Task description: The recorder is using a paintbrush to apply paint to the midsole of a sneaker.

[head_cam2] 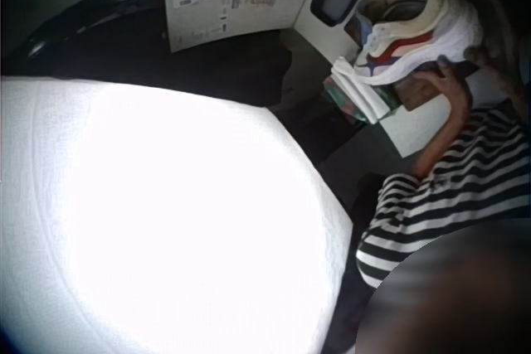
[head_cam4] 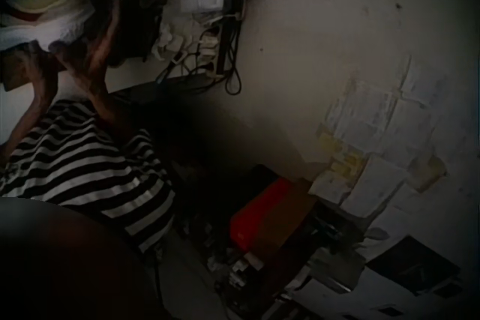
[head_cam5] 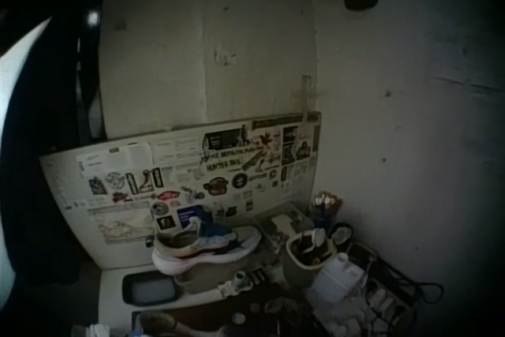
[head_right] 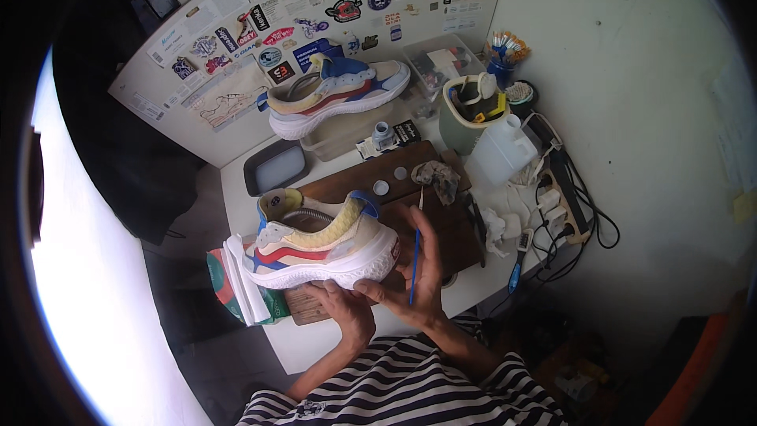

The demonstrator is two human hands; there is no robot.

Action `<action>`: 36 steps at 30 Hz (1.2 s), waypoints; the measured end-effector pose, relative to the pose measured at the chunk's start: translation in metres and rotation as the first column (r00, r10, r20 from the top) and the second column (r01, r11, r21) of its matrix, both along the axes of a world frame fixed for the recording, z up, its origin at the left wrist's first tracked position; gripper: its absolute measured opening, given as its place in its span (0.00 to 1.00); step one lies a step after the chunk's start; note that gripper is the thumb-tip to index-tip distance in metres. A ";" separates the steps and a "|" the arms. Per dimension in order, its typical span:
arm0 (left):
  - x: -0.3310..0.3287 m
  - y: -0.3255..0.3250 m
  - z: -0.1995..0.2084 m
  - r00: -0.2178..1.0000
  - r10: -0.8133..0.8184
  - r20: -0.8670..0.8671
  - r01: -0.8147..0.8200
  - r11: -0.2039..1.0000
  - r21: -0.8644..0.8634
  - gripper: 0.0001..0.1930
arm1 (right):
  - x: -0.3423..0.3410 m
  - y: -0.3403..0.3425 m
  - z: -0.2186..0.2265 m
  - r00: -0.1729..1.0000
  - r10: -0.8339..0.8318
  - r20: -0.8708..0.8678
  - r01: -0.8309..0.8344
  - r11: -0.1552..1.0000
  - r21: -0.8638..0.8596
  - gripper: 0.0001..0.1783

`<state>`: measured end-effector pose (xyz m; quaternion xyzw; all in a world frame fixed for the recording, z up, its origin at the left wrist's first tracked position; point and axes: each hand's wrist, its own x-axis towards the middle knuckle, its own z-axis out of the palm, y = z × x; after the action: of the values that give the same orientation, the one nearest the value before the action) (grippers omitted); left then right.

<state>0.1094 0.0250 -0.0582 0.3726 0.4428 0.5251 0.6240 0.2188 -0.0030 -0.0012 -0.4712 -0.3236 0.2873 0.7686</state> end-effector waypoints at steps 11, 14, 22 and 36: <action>-0.067 0.008 0.050 0.656 -0.750 -0.080 0.749 0.660 -0.046 0.32 | 0.045 0.002 0.005 0.970 -0.036 0.239 0.014 0.996 0.093 0.70; -0.092 0.028 0.103 0.368 -0.908 -0.199 0.925 0.379 -0.018 0.26 | 0.052 0.004 0.004 0.964 -0.010 0.265 -0.014 0.996 0.089 0.71; -0.059 0.096 0.187 0.524 -0.139 -0.841 0.824 0.333 0.458 0.17 | 0.058 0.001 0.005 0.975 -0.003 0.223 -0.024 0.993 0.118 0.68; -0.036 0.146 0.191 0.176 -0.413 -0.894 0.984 0.085 0.154 0.14 | 0.053 -0.001 0.020 0.927 0.064 0.370 -0.108 0.989 0.100 0.71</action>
<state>0.0737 0.1708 0.1327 0.9188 0.0894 0.0555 0.3805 0.2715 -0.0037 0.0192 -0.4551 -0.4981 0.2082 0.7081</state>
